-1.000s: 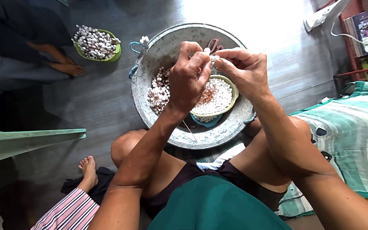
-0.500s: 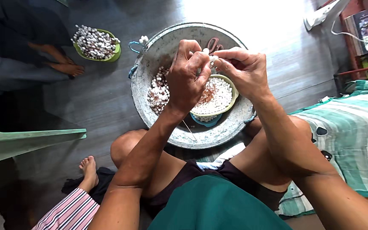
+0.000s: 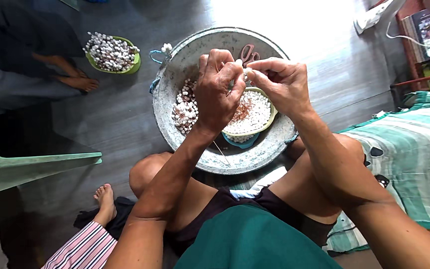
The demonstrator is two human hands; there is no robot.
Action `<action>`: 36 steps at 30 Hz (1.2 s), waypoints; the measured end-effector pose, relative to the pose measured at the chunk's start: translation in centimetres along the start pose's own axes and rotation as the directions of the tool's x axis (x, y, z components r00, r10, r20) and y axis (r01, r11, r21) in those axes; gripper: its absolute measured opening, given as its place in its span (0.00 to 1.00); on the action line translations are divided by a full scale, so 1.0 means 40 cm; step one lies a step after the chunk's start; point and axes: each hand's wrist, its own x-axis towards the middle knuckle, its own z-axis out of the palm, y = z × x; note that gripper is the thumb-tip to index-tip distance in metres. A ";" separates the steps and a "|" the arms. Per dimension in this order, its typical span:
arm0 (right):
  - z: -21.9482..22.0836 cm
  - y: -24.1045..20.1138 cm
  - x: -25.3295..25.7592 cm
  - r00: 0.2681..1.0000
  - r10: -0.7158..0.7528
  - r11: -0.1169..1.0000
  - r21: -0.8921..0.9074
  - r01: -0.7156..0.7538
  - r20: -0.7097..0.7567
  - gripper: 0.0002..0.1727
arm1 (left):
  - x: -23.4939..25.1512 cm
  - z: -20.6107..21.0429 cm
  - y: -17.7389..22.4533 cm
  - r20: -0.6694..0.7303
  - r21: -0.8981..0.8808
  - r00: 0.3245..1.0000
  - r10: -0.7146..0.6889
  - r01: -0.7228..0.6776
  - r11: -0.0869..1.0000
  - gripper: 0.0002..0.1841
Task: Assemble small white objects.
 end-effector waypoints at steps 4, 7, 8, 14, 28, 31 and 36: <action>0.007 0.001 -0.002 1.000 0.013 1.000 0.023 -0.013 0.001 0.10 | 0.003 -0.001 -0.002 0.013 0.010 1.000 0.001 -0.001 1.000 0.06; -0.001 -0.002 0.000 1.000 0.016 1.000 0.015 -0.016 0.021 0.11 | 0.009 -0.007 -0.003 0.035 0.014 0.999 -0.003 0.003 1.000 0.06; -0.003 -0.004 0.001 0.999 0.016 1.000 0.005 -0.016 0.029 0.12 | 0.010 -0.009 -0.002 0.043 0.017 0.999 -0.007 0.007 1.000 0.06; -0.006 0.008 0.001 0.998 -0.059 0.996 -0.063 0.061 0.037 0.11 | 0.008 -0.006 0.000 0.036 0.039 0.999 0.032 -0.034 0.999 0.07; 0.000 -0.004 -0.006 0.999 -0.044 0.999 -0.033 0.043 -0.012 0.09 | -0.001 -0.001 0.000 0.035 0.131 0.997 0.070 -0.074 0.989 0.09; 0.008 -0.004 -0.007 0.999 -0.039 0.999 -0.034 0.038 -0.027 0.09 | -0.002 0.002 -0.001 0.019 0.128 0.998 0.066 -0.068 0.989 0.10; 0.022 -0.001 -0.008 0.997 -0.039 0.999 -0.017 0.038 -0.063 0.09 | -0.001 0.007 -0.001 -0.016 0.131 0.999 0.045 -0.042 0.990 0.09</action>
